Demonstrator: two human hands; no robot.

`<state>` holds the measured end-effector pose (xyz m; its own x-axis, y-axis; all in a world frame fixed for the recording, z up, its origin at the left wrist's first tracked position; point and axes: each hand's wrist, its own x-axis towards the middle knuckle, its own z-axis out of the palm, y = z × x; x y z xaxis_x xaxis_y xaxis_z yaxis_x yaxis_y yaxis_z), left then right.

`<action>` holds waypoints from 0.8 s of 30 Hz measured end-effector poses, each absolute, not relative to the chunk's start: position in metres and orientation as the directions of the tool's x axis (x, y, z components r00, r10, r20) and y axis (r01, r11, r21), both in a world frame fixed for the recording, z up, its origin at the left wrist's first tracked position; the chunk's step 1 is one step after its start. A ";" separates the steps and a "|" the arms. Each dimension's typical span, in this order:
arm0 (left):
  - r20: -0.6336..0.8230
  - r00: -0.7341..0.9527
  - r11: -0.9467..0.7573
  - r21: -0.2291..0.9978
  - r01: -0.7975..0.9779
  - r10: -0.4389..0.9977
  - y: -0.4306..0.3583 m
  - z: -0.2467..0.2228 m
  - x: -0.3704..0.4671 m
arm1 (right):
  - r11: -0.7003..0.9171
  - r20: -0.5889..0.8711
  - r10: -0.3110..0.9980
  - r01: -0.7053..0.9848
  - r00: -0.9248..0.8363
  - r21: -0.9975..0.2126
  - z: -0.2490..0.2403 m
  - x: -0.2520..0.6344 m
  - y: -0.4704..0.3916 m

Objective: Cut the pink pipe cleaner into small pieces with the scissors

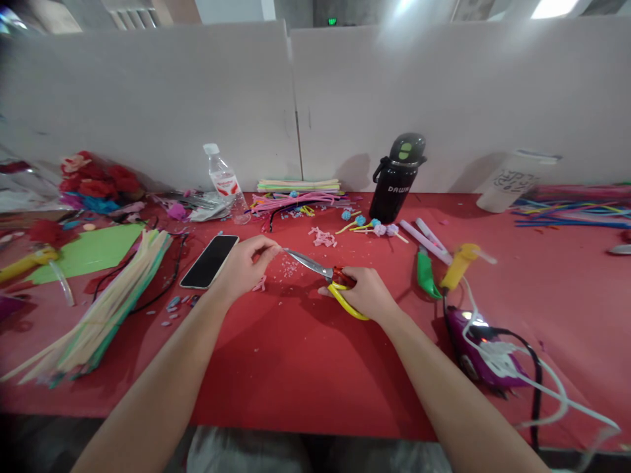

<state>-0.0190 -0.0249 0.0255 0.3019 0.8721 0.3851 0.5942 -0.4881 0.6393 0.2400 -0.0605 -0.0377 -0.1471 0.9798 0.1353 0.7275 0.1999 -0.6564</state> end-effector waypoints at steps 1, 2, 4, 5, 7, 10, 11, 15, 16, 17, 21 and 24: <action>0.382 0.304 -0.487 0.638 0.596 0.873 -0.025 0.026 -0.019 | 0.201 0.136 0.980 0.729 -0.149 -0.654 -0.038 0.240 -0.060; 0.379 0.305 -0.486 0.638 0.597 0.873 -0.025 0.026 -0.019 | 0.203 0.137 0.979 0.730 -0.150 -0.653 -0.038 0.240 -0.060; 0.377 0.309 -0.486 0.635 0.601 0.873 -0.025 0.026 -0.019 | 0.205 0.142 0.979 0.731 -0.148 -0.651 -0.037 0.241 -0.060; 0.377 0.310 -0.487 0.633 0.602 0.873 -0.025 0.026 -0.019 | 0.205 0.142 0.979 0.731 -0.148 -0.651 -0.037 0.241 -0.060; 0.378 0.311 -0.488 0.630 0.604 0.872 -0.025 0.026 -0.019 | 0.203 0.136 0.979 0.729 -0.150 -0.654 -0.037 0.241 -0.060; 0.381 0.312 -0.491 0.625 0.607 0.870 -0.025 0.026 -0.019 | 0.201 0.130 0.980 0.718 -0.153 -0.666 -0.038 0.241 -0.060; 0.381 0.312 -0.491 0.624 0.608 0.870 -0.025 0.026 -0.019 | 0.198 0.132 0.980 0.716 -0.147 -0.670 -0.039 0.241 -0.060; 0.376 0.315 -0.490 0.629 0.604 0.871 -0.026 0.026 -0.020 | 0.189 0.137 0.982 0.711 -0.131 -0.677 -0.040 0.240 -0.060; 0.371 0.321 -0.490 0.632 0.601 0.872 -0.026 0.026 -0.020 | 0.190 0.139 0.982 0.710 -0.131 -0.678 -0.040 0.240 -0.061; 0.365 0.326 -0.490 0.635 0.598 0.872 -0.026 0.025 -0.019 | 0.192 0.141 0.981 0.710 -0.131 -0.677 -0.041 0.240 -0.061; 0.346 0.329 -0.478 0.650 0.591 0.879 -0.026 0.022 -0.018 | 0.196 0.149 0.980 0.709 -0.129 -0.678 -0.040 0.240 -0.061; 0.338 0.319 -0.465 0.665 0.584 0.885 -0.025 0.020 -0.017 | 0.201 0.151 0.979 0.703 -0.133 -0.682 -0.039 0.240 -0.061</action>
